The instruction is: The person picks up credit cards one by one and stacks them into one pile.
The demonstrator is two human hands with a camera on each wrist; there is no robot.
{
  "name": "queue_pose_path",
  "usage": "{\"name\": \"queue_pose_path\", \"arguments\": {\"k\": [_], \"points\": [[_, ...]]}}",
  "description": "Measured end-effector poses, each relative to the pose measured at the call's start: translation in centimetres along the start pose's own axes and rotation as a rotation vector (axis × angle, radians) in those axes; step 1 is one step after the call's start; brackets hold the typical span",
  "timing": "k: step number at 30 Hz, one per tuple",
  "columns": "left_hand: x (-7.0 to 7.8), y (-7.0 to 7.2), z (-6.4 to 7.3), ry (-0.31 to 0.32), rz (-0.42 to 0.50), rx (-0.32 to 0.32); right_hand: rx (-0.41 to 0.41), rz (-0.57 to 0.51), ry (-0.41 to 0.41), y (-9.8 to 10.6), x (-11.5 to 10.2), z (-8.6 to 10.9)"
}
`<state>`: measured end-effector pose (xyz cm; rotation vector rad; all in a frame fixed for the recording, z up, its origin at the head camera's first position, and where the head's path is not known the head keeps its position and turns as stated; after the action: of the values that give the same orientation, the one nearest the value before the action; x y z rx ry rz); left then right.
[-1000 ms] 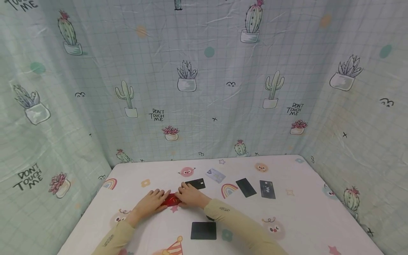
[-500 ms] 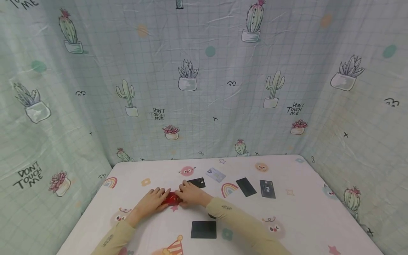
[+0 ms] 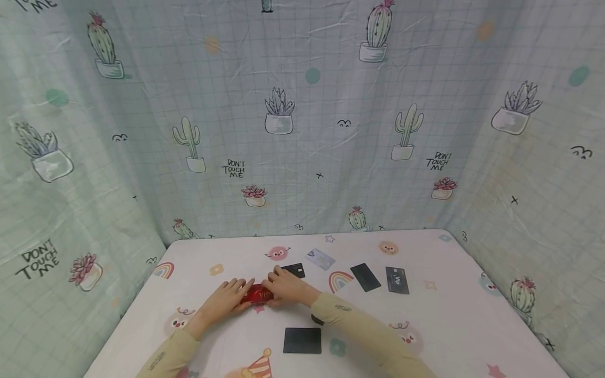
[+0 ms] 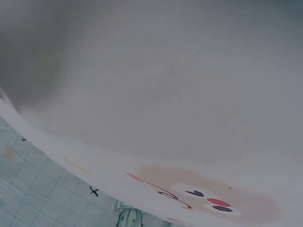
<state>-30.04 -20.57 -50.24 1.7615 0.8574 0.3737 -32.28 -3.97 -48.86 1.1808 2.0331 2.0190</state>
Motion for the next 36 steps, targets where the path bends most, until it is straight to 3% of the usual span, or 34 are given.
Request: {"name": "queue_pose_path", "arguments": {"k": [6, 15, 27, 36], "points": [[0.2, 0.3, 0.0, 0.034, 0.050, -0.048, 0.020, -0.041, 0.007, -0.3, 0.3, 0.2], [1.0, 0.1, 0.0, -0.050, 0.027, -0.041, 0.001, -0.034, -0.014, 0.1, 0.2, 0.5], [1.4, 0.3, -0.2, -0.031, 0.044, -0.090, -0.034, -0.078, -0.023, 0.0, 0.0, 1.0], [1.6, 0.0, -0.1, -0.065, 0.021, -0.050, 0.000, -0.076, -0.017, -0.1, 0.2, 1.5]]}}
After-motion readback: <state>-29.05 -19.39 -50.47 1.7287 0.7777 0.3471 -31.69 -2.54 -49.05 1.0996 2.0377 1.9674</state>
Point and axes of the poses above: each hand's wrist, its own z-axis away from the middle knuckle, its own y-axis out of the back of the hand, x = y × z, the point moved 4 cm from there along -z, towards the middle knuckle, and after that the axes turned 10 degrees about z, right-handed, at the moved point
